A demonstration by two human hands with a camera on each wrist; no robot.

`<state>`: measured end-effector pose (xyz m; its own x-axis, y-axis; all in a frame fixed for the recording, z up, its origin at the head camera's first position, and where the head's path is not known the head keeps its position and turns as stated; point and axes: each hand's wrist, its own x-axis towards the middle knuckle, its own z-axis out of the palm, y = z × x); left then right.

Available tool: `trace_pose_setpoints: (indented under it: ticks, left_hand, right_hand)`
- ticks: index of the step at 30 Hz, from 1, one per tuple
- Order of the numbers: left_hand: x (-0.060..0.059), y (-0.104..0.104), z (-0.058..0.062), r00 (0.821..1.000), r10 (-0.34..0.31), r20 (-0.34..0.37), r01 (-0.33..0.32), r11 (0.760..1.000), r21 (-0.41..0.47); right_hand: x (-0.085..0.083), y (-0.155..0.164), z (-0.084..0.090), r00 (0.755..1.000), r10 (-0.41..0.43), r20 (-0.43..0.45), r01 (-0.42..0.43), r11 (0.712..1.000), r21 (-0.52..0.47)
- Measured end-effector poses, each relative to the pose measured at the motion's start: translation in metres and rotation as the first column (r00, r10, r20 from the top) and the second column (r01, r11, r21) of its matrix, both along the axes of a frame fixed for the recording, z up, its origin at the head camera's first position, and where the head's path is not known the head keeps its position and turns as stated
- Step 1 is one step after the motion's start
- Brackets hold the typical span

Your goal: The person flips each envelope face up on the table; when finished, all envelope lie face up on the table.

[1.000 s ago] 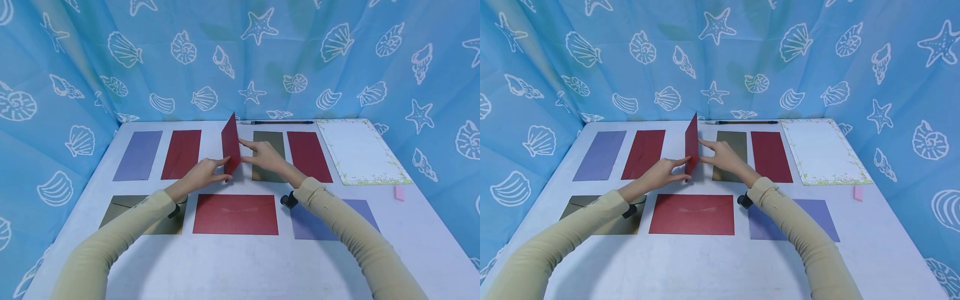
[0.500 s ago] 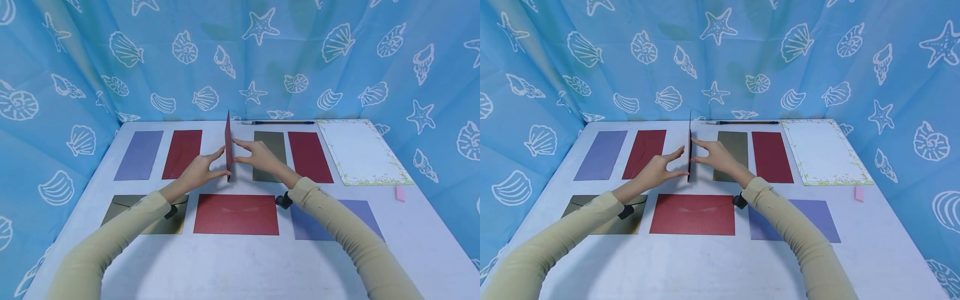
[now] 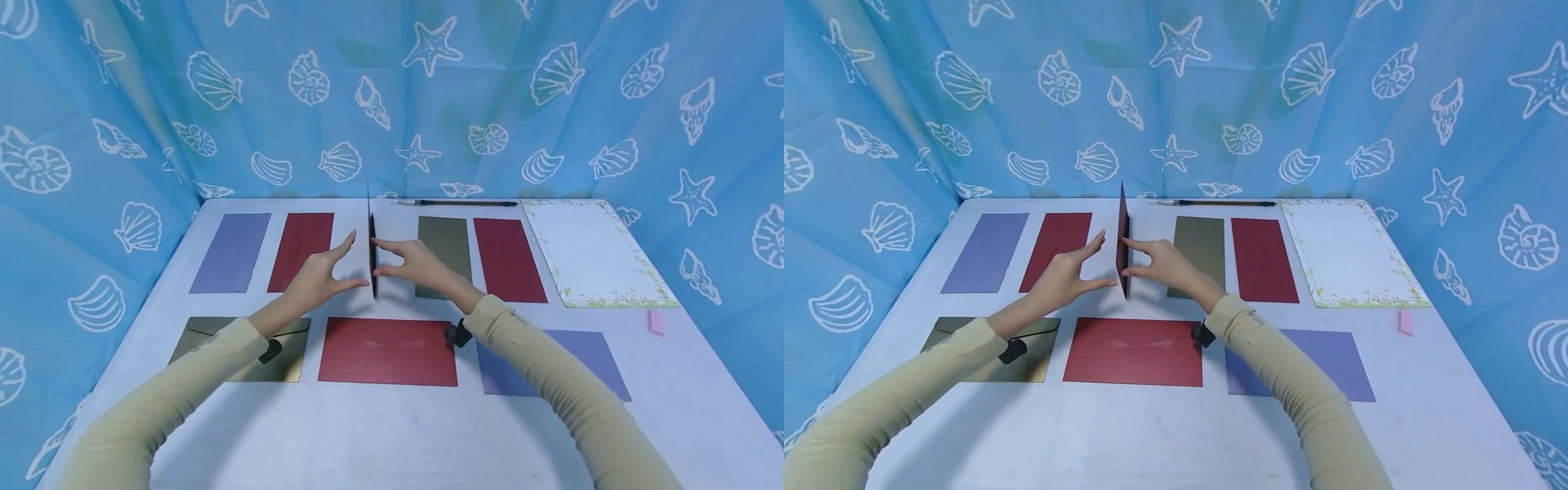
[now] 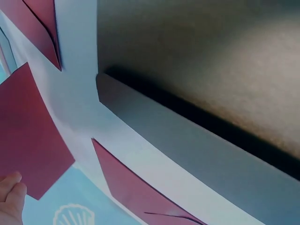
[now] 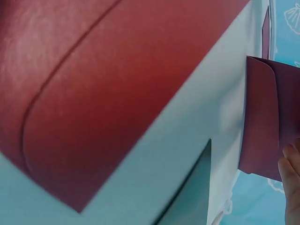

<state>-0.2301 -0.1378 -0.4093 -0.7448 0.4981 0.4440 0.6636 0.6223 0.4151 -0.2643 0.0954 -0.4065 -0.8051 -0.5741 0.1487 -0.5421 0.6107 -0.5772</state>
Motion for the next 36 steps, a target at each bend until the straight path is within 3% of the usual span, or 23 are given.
trace_pose_setpoints:
  ticks: [11,22,36]
  left_hand:
    - [0.002,-0.008,0.003,0.999,0.017,-0.033,-0.017,1.000,0.014]
    - [0.003,-0.016,-0.003,0.990,0.082,0.111,-0.093,0.991,0.099]
    - [0.005,-0.019,-0.004,0.976,0.107,0.190,-0.128,0.987,0.100]
  right_hand:
    - [0.004,-0.007,-0.008,0.998,0.052,0.045,-0.052,0.999,-0.017]
    - [0.007,-0.008,-0.013,0.989,0.091,0.117,-0.094,0.995,0.021]
    - [0.005,-0.006,-0.017,0.987,0.110,0.117,-0.115,0.993,0.034]
